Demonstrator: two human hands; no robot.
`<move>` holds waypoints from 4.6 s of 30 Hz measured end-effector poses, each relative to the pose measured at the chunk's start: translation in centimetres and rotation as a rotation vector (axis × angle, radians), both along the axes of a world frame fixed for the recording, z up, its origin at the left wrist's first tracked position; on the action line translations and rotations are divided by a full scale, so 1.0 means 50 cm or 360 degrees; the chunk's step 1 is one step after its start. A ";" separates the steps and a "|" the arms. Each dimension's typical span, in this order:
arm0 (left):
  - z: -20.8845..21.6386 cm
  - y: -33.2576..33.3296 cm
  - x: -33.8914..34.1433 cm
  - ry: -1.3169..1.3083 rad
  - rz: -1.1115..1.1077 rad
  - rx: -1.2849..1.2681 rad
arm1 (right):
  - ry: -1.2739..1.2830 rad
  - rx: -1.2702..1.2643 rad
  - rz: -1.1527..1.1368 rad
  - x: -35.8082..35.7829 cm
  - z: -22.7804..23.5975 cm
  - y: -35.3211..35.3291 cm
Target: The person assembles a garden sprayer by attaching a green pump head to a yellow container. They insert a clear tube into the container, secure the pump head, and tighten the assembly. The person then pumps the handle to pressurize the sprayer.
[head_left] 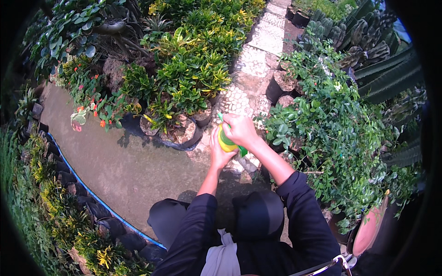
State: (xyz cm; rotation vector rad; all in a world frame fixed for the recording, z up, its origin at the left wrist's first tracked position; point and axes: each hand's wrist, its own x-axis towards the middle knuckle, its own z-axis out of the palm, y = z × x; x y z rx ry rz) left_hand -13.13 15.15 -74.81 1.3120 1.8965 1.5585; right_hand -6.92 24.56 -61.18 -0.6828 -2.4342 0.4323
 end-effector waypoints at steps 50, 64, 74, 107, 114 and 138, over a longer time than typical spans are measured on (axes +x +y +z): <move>-0.014 0.004 -0.005 0.0027 0.0032 0.0177 | -0.0220 0.0128 -0.0128 -0.004 0.009 -0.024; -0.005 0.003 -0.001 -0.0039 0.0001 0.0029 | 0.0405 -0.0662 0.0261 -0.019 0.066 -0.007; -0.012 -0.001 -0.003 0.0017 0.0035 0.0060 | 0.0480 -0.0697 0.0242 -0.034 0.173 -0.017; -0.028 0.001 0.004 0.0008 0.0111 0.0043 | 0.0708 -0.1844 0.0021 0.113 -0.192 -0.080; -0.031 0.002 0.006 0.0002 0.0113 0.0054 | 0.0757 -0.1848 0.0031 0.113 -0.186 -0.081; -0.004 -0.010 0.004 -0.0042 0.0077 -0.0051 | 0.0639 -0.1420 -0.0319 0.095 -0.118 0.040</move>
